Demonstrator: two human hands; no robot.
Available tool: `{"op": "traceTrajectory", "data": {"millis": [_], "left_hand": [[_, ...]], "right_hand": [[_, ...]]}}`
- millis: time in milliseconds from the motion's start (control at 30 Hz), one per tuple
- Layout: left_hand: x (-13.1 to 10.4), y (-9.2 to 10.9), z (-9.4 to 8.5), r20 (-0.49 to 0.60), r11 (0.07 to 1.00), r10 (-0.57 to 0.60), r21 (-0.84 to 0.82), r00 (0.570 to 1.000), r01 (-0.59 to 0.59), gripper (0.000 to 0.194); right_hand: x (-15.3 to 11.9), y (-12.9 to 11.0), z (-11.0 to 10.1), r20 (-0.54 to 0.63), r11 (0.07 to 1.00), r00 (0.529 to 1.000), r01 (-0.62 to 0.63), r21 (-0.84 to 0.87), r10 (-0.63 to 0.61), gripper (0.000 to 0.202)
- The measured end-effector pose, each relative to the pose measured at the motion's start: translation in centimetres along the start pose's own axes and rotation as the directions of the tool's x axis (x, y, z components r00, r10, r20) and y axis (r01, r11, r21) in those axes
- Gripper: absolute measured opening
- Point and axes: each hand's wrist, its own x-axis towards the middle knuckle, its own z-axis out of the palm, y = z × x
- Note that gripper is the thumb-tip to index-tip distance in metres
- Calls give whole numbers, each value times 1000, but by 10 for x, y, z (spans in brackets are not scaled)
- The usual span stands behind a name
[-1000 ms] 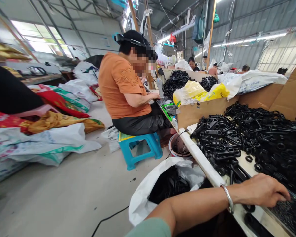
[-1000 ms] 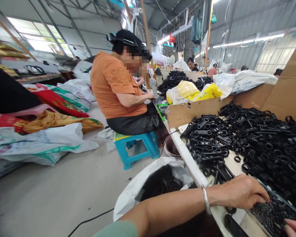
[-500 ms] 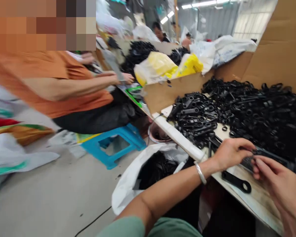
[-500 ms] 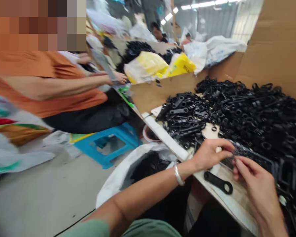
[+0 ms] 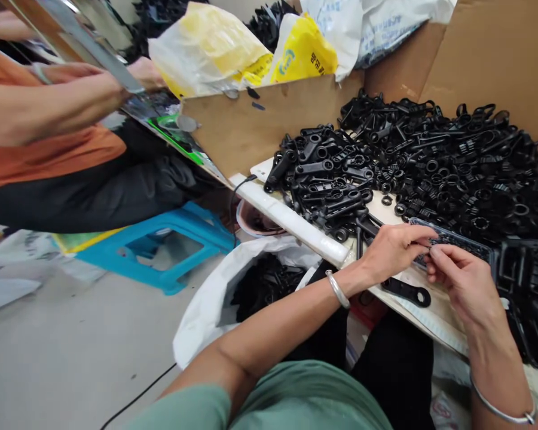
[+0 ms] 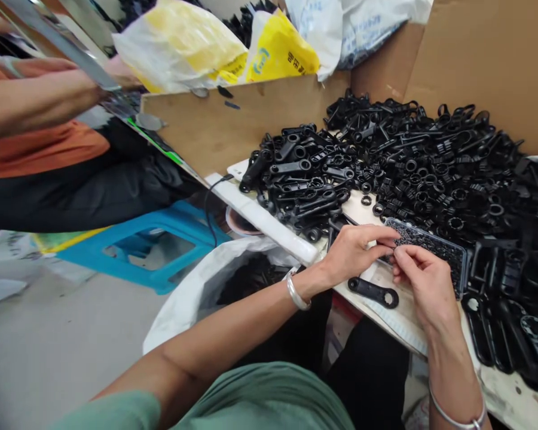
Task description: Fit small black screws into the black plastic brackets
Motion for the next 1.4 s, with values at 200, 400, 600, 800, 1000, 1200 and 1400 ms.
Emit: {"op": "traceTrajectory", "data": {"millis": [200, 400, 600, 800, 1000, 1200, 1400], "left_hand": [[1, -3, -4, 9, 967, -141, -212, 990, 140, 23], [4, -8, -6, -26, 956, -149, -260, 988, 138, 19], [-5, -8, -8, -48, 947, -171, -285, 984, 151, 17], [-21, 5, -3, -12, 898, -217, -395, 976, 195, 14], [-32, 18, 8, 62, 803, -244, -547, 968, 237, 13], [-38, 23, 10, 118, 742, -271, -607, 955, 285, 15], [-41, 24, 10, 120, 733, -268, -618, 956, 284, 16]], "right_hand": [[-3, 1, -1, -50, 960, 990, 114, -255, -131, 29], [-3, 3, 2, 27, 708, 906, 349, -614, -423, 24], [-3, 5, -7, 7, 751, 933, 294, -592, -359, 22], [-22, 2, -16, -34, 990, 991, 129, -65, -132, 24], [-44, 1, -12, -25, 983, 994, 107, 150, -104, 18], [-55, 8, -10, -78, 979, 989, 139, 153, -128, 13], [-65, 13, -12, -156, 977, 965, 208, -42, -212, 13]]}}
